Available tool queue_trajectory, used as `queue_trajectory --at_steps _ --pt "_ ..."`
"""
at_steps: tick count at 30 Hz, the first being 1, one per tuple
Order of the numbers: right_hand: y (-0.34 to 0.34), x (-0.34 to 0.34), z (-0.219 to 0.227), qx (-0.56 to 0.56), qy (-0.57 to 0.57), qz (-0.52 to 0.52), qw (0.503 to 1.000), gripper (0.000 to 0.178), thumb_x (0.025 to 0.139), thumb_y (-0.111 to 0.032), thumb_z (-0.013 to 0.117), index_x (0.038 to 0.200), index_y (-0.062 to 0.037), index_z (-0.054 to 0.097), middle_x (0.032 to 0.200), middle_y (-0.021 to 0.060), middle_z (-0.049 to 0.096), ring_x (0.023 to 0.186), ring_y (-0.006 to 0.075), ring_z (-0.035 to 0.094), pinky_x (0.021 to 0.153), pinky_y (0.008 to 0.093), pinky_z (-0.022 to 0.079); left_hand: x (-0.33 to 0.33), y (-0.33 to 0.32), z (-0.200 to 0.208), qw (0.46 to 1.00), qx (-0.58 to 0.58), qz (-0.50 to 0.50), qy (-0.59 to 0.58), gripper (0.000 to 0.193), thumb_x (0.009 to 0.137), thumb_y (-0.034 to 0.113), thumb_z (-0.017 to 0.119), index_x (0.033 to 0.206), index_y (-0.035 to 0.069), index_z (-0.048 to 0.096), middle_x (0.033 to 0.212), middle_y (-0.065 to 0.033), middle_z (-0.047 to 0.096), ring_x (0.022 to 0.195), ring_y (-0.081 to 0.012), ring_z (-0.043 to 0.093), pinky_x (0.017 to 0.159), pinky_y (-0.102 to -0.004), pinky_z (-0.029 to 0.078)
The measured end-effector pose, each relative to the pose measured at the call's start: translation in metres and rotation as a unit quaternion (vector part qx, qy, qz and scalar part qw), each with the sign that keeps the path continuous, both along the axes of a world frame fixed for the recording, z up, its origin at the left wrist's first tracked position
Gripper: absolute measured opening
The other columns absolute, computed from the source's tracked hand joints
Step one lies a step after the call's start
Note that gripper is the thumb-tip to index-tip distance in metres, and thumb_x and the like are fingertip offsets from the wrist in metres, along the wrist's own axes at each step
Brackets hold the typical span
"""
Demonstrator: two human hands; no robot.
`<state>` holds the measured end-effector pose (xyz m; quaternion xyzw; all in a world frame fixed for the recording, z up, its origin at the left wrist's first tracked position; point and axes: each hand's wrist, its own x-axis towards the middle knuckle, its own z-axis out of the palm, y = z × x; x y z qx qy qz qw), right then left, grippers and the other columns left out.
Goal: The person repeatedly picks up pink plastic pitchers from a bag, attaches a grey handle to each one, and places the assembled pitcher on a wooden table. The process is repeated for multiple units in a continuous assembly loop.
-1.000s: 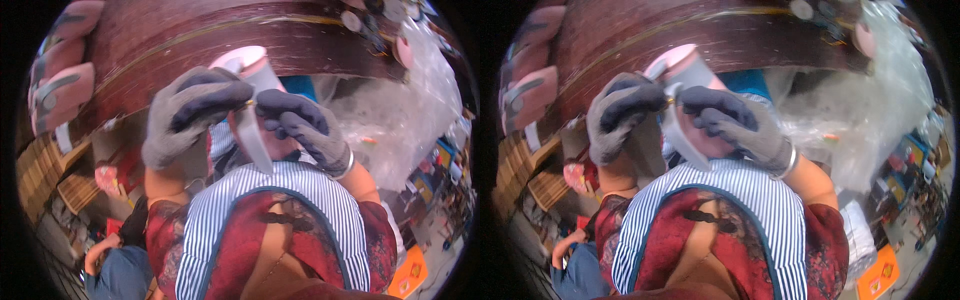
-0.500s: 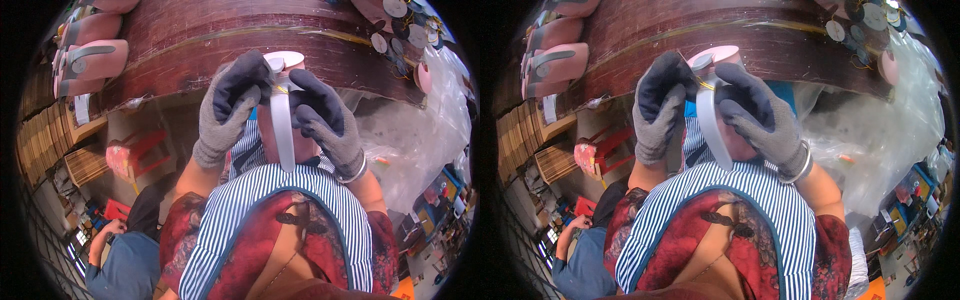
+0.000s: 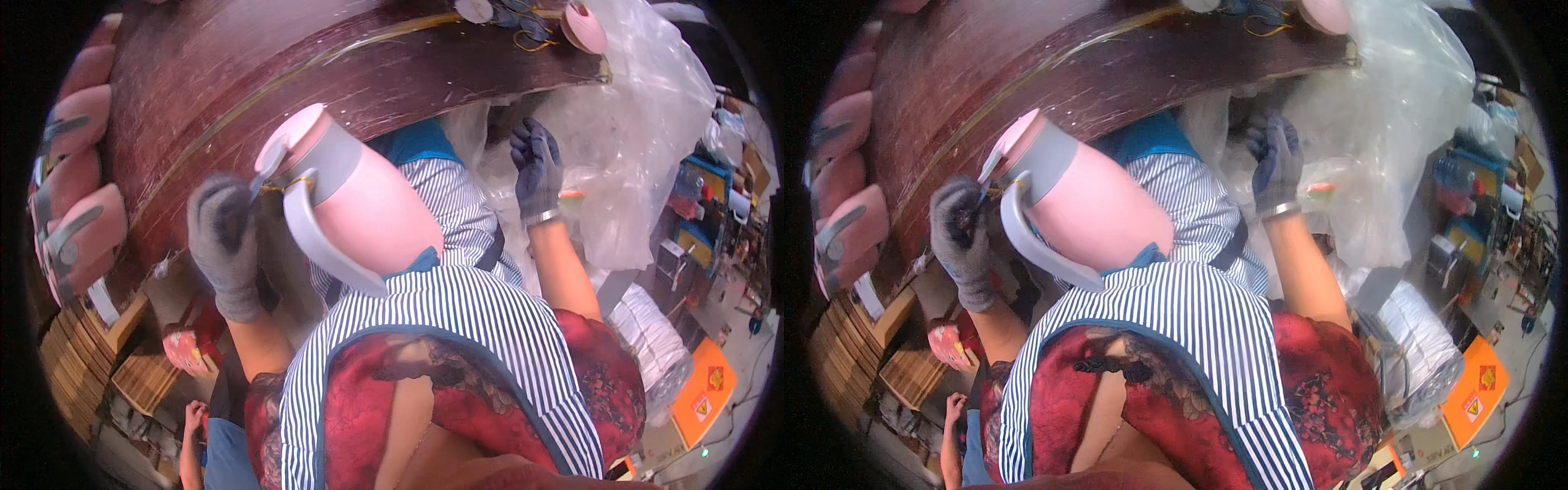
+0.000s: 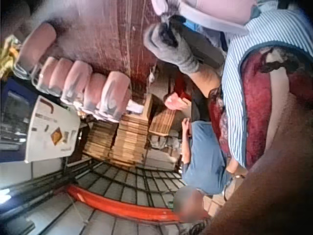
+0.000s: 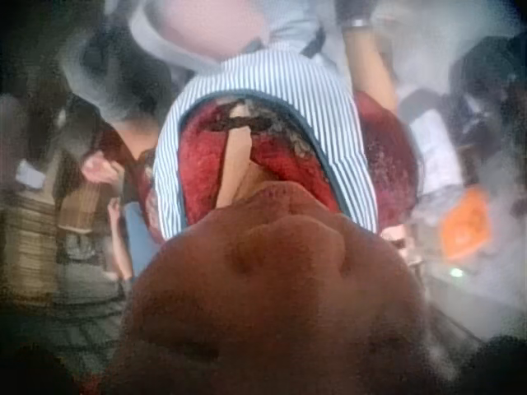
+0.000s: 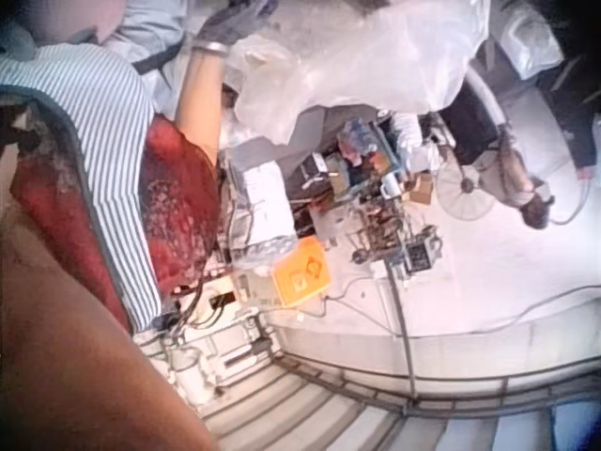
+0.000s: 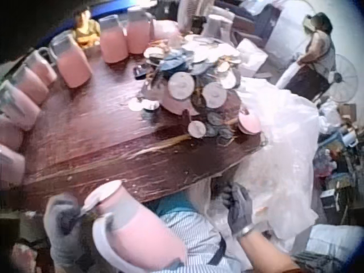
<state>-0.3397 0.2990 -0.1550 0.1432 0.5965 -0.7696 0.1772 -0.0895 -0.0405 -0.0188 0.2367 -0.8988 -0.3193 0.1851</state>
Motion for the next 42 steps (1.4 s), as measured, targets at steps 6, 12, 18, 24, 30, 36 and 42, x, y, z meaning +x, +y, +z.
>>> queue_trajectory --at_steps 6,12,18,24,30,36,42 --pt "0.033 -0.082 -0.221 0.439 0.05 0.186 0.878 0.04 0.1 -0.029 0.046 0.133 -0.0073 0.055 0.126 0.0112 0.058 0.111 0.0224 0.055 0.094 0.0335 0.043 -0.01 0.038 0.017 0.993 -0.113 0.012 0.033 0.053 0.07 0.01 0.08 0.119 0.005 0.059 0.147 -0.021 0.04 0.139 -0.0411 0.036 0.113 -0.0469 0.03" --pt "0.003 -0.116 -0.297 0.63 0.15 0.405 0.646 0.047 0.099 -0.036 0.04 0.137 -0.0099 0.052 0.14 0.0141 0.051 0.127 0.0297 0.049 0.107 0.0414 0.038 -0.047 0.034 0.024 0.955 -0.228 -0.189 -0.036 0.032 0.067 0.017 0.08 0.097 0.019 0.068 0.122 -0.0134 0.059 0.135 -0.0441 0.04 0.107 -0.0577 0.039" --pt "-0.017 -0.112 -0.283 0.643 0.134 0.423 0.624 0.049 0.097 -0.039 0.043 0.135 -0.0108 0.055 0.141 0.0163 0.051 0.129 0.0342 0.047 0.11 0.0442 0.035 -0.069 0.033 0.007 0.952 -0.22 -0.211 0.029 0.032 0.06 0.013 0.074 0.091 0.012 0.065 0.113 -0.009 0.064 0.117 -0.0414 0.056 0.099 -0.0547 0.047" --pt "-0.022 -0.086 -0.154 0.64 0.108 0.506 0.568 0.051 0.094 -0.042 0.046 0.134 -0.0109 0.056 0.14 0.0188 0.052 0.128 0.0397 0.048 0.11 0.0467 0.035 -0.069 0.044 0.033 0.923 -0.339 -0.18 -0.028 0.022 0.076 0.019 0.072 0.096 0.012 0.068 0.109 -0.0047 0.069 0.111 -0.0343 0.062 0.095 -0.0473 0.046" --pt "0.042 -0.01 0.005 0.569 0.317 0.194 0.733 0.071 0.085 -0.028 0.07 0.145 -0.0053 0.039 0.14 0.0216 0.048 0.121 0.0404 0.054 0.097 0.0444 0.048 -0.015 0.03 0.055 0.894 -0.442 -0.079 -0.009 0.024 0.089 0.019 0.066 0.106 0.003 0.067 0.112 -0.0097 0.069 0.119 -0.0393 0.057 0.105 -0.0526 0.038" --pt "0.016 0.07 -0.003 0.384 0.41 0.321 0.762 0.068 0.086 -0.029 0.07 0.145 -0.0097 0.043 0.149 0.0219 0.038 0.14 0.0388 0.033 0.113 0.0468 0.031 0.044 0.023 0.036 0.979 -0.167 0.101 0.067 0.031 0.091 0.012 0.058 0.117 -0.005 0.064 0.109 -0.0175 0.067 0.102 -0.0306 0.063 0.092 -0.0375 0.048" --pt "-0.014 0.075 0.017 0.351 0.527 0.427 0.645 0.072 0.077 -0.051 0.068 0.139 -0.0183 0.052 0.15 0.0177 0.038 0.141 0.0432 0.028 0.113 0.0564 0.026 0.112 0.034 0.006 0.953 0.008 0.296 0.063 0.028 0.097 0.013 0.055 0.12 0.001 0.065 0.108 -0.0129 0.069 0.097 -0.0216 0.065 0.089 -0.0323 0.049"
